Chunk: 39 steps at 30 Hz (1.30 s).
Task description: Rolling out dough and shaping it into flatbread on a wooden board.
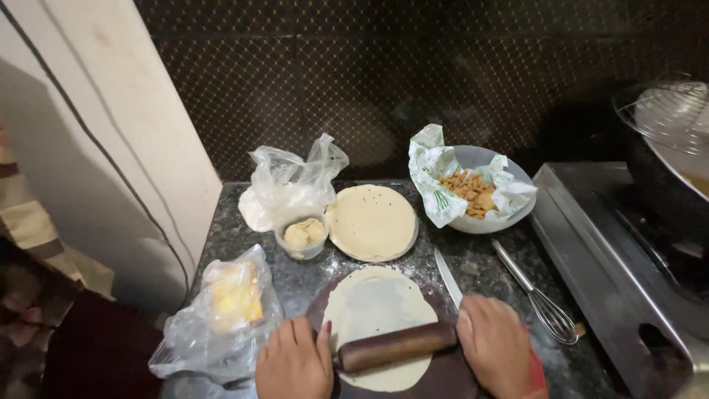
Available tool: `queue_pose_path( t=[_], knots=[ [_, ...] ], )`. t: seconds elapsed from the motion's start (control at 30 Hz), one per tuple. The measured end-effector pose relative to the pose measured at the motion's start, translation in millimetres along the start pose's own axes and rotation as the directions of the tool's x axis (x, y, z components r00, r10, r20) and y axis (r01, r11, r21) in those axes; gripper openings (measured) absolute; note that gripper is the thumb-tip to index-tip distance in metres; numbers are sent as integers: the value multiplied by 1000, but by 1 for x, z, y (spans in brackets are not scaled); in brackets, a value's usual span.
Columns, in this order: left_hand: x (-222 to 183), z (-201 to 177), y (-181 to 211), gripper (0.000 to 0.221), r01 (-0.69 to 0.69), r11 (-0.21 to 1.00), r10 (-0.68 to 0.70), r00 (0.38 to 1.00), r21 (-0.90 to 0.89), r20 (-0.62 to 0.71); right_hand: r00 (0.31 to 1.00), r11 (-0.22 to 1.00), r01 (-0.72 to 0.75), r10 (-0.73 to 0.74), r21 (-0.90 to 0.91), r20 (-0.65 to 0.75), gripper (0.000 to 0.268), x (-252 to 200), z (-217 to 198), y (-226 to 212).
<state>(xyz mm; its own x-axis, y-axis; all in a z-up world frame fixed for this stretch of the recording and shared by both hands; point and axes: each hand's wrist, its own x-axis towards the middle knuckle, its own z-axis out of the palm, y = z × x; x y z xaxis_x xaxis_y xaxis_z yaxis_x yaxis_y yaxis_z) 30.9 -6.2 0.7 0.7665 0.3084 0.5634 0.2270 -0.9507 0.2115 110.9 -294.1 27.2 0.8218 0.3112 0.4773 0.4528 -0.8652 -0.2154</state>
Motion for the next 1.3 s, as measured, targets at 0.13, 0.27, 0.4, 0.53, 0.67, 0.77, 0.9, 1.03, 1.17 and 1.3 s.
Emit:
queue_pose_path(
  t=[0.13, 0.27, 0.4, 0.53, 0.67, 0.77, 0.9, 1.03, 1.17, 1.3],
  knots=[
    [-29, -4, -5, 32, -44, 999, 44, 999, 4, 7, 998, 998, 55, -55, 2, -32, 17, -29, -2, 13],
    [-75, 62, -43, 24, 9, 999, -1, 972, -34, 236, 997, 999, 48, -49, 20, 64, 20, -34, -4, 17],
    [-103, 152, -108, 41, 151, 988, -99, 789, -34, 607, 994, 997, 7, -16, 82, 109, 19, -10, -16, -8],
    [-8, 18, -56, 40, 313, 949, -290, 804, 45, 518, 991, 993, -11, -5, 116, 135, 20, 31, 5, -29],
    [46, -8, -41, 21, 140, 983, -123, 983, -123, 136, 999, 990, 8, -12, 141, 30, 19, 77, 33, -37],
    [77, -3, -48, 17, 18, 982, -10, 999, -187, 43, 1000, 990, -26, 24, 139, 17, 18, 106, 41, -46],
    [94, 1, -51, 13, -144, 986, 137, 988, -88, -74, 994, 989, -105, 101, 107, 41, 20, 126, 43, -54],
    [74, -5, -49, 15, -92, 993, 92, 996, -68, -14, 992, 987, -118, 113, 110, 49, 18, 108, 33, -61],
    [44, -10, -47, 13, -29, 993, 29, 1000, -116, -6, 998, 990, -54, 52, 127, 20, 17, 77, 27, -56],
    [20, -5, -50, 15, 3, 997, -1, 999, -82, 33, 995, 990, -70, 61, 121, 78, 20, 52, 12, -56]
  ],
)
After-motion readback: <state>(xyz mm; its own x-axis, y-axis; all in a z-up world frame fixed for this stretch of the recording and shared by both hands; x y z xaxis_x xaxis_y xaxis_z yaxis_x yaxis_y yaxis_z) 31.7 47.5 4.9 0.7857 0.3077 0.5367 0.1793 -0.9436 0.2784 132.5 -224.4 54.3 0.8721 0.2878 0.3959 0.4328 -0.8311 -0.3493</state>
